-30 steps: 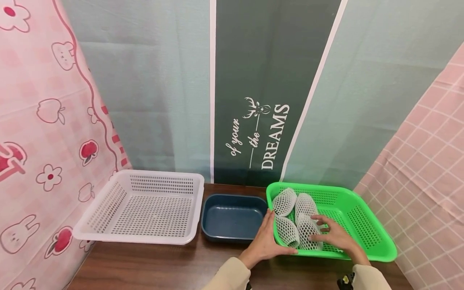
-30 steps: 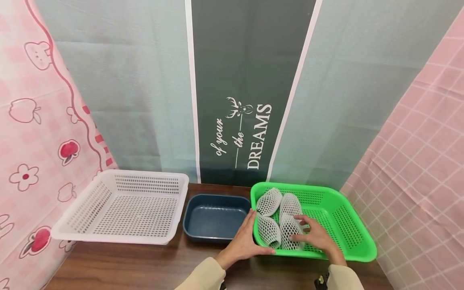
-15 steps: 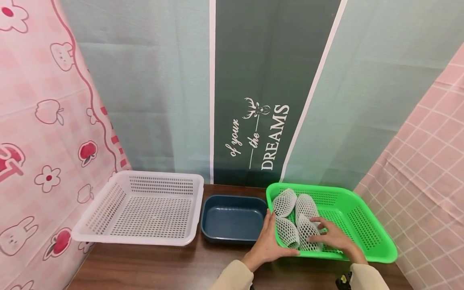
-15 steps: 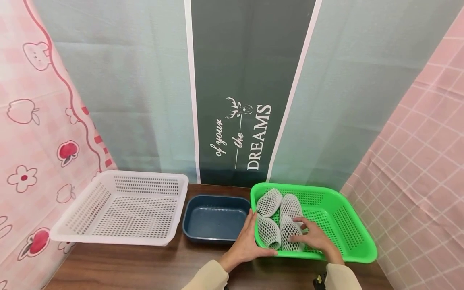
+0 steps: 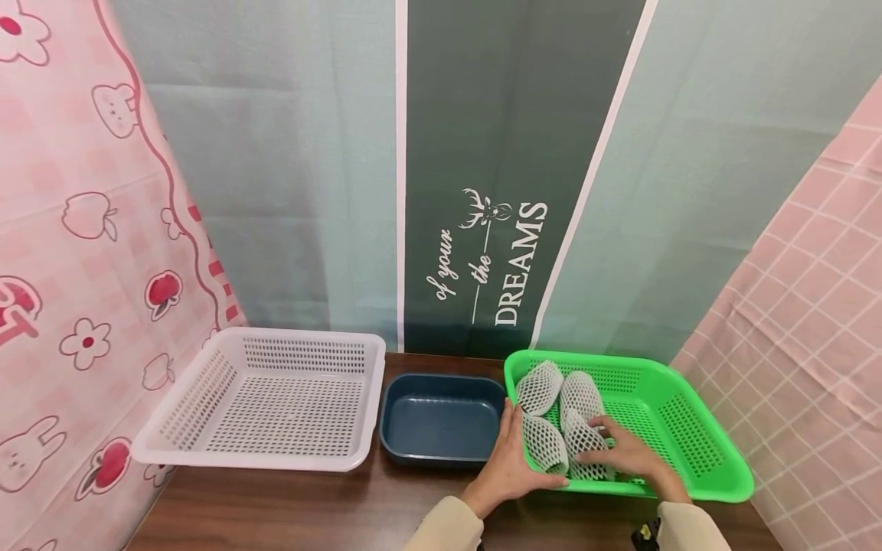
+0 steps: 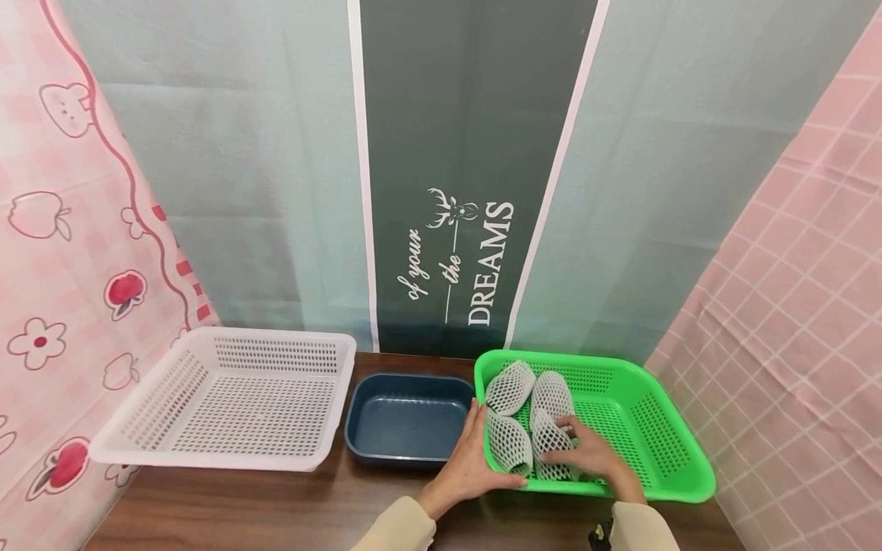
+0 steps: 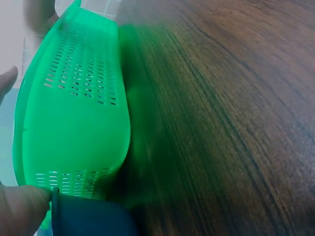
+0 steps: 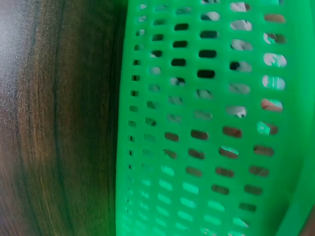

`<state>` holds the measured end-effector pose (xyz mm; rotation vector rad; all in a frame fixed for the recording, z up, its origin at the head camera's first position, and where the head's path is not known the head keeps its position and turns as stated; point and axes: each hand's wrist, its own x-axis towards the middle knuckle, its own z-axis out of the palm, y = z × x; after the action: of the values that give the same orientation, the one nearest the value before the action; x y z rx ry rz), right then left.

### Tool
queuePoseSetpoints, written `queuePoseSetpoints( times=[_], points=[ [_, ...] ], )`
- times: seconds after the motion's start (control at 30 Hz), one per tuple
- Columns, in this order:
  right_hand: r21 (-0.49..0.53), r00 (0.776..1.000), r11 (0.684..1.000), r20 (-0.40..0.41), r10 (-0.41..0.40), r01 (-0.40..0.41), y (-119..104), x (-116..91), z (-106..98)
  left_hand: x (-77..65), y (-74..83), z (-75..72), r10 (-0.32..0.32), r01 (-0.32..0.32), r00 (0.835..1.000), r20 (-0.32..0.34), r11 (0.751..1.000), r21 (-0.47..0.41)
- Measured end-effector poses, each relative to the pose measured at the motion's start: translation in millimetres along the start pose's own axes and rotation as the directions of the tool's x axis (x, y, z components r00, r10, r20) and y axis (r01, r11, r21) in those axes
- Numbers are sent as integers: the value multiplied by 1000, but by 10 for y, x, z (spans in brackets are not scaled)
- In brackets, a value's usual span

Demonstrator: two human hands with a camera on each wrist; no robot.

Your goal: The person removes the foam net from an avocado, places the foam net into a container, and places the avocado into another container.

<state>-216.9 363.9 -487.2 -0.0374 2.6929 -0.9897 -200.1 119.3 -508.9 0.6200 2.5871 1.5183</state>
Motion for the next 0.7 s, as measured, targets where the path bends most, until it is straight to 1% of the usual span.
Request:
queuePoseSetpoints(
  times=[0.1, 0.2, 0.4, 0.53, 0.7],
  points=[
    [-50, 1000, 998, -8, -25, 25, -41, 17, 28, 8, 0, -2, -7, 7, 1000, 2, 1000, 3],
    [-74, 999, 997, -15, -37, 36, -60, 41, 54, 8, 9, 1, -11, 11, 1000, 5, 1000, -4],
    [-94, 999, 996, -46, -15, 11, -11, 87, 102, 3, 9, 23, -9, 9, 1000, 1, 1000, -10],
    [-69, 998, 998, -53, -16, 12, 8, 100, 112, 2, 6, 22, -3, 3, 1000, 2, 1000, -4],
    [-26, 998, 999, -51, -21, 20, 18, 100, 106, 7, 15, 20, -11, 11, 1000, 14, 1000, -5]
  ],
)
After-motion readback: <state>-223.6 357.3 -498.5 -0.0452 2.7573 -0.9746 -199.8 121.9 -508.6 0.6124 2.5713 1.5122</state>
